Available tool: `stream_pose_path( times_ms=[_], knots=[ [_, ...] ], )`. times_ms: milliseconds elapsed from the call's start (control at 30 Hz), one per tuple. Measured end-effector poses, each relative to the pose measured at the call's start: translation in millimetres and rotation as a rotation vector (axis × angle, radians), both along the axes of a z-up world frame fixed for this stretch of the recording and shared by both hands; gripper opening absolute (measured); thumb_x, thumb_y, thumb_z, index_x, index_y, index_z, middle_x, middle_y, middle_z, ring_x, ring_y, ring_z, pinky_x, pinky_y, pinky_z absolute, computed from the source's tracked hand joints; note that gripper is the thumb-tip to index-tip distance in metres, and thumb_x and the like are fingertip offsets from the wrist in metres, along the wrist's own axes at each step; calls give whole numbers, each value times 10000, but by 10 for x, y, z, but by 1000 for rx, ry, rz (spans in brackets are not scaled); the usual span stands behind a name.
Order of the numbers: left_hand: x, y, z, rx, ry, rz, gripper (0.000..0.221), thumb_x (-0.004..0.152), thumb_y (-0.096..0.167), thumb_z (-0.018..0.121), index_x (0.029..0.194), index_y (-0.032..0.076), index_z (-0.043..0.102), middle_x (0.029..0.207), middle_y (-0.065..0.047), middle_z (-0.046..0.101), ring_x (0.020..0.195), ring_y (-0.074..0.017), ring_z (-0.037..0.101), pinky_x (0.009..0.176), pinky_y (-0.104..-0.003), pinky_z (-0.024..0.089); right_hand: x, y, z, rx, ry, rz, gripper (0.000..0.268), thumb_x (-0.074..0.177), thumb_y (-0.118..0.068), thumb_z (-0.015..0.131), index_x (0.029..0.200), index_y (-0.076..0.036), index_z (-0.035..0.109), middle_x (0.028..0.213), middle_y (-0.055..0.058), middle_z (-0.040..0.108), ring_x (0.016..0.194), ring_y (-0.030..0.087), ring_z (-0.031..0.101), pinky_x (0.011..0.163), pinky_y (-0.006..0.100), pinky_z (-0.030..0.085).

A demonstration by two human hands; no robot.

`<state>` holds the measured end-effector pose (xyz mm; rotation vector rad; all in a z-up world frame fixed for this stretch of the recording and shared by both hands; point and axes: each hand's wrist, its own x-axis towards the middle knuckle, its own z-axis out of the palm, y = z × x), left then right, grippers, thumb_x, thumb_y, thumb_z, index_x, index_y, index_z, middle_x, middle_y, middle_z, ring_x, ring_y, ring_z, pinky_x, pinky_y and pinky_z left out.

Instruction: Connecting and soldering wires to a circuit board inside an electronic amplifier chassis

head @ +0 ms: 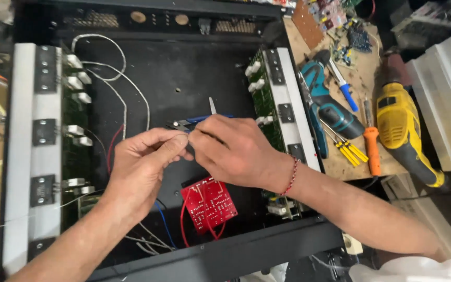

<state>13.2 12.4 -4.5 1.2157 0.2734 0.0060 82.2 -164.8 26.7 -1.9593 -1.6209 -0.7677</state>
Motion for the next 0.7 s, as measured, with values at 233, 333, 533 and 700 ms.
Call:
stream_pose_path(
  times_ms=[233, 333, 533, 700],
  knots=[
    [16, -130, -48, 736, -320, -398, 378, 861, 147, 709, 1236, 94, 717, 1083, -54, 704, 996, -174, 714, 941, -288, 555, -299, -573, 413, -49, 264, -126, 65, 916, 88, 691, 932, 33, 660, 909, 156, 661, 696, 238, 628, 634, 316, 542],
    [26, -233, -17, 1086, 149, -832, 767, 901, 425, 714, 1540, 143, 397, 1337, -42, 557, 1199, -294, 625, 1045, -537, 478, -429, -849, 370, -32, 385, -186, 64, 908, 105, 671, 919, 43, 676, 862, 173, 685, 686, 232, 655, 621, 279, 545],
    [117, -328, 0, 1022, 309, -886, 763, 808, 286, 806, 1483, 156, 474, 1300, -58, 676, 1252, -246, 624, 1005, -401, 495, -663, -1145, 110, -1, 558, -290, 44, 911, 22, 678, 950, 5, 692, 958, 173, 688, 705, 201, 682, 677, 258, 596],
    [116, -281, 139, 951, 319, -737, 527, 815, 166, 726, 1334, 258, 728, 969, 81, 642, 714, -170, 595, 740, -313, 466, -697, -1151, 32, 42, 621, -240, 28, 922, 8, 665, 944, 23, 675, 998, 204, 670, 723, 224, 696, 688, 284, 609]
  ],
)
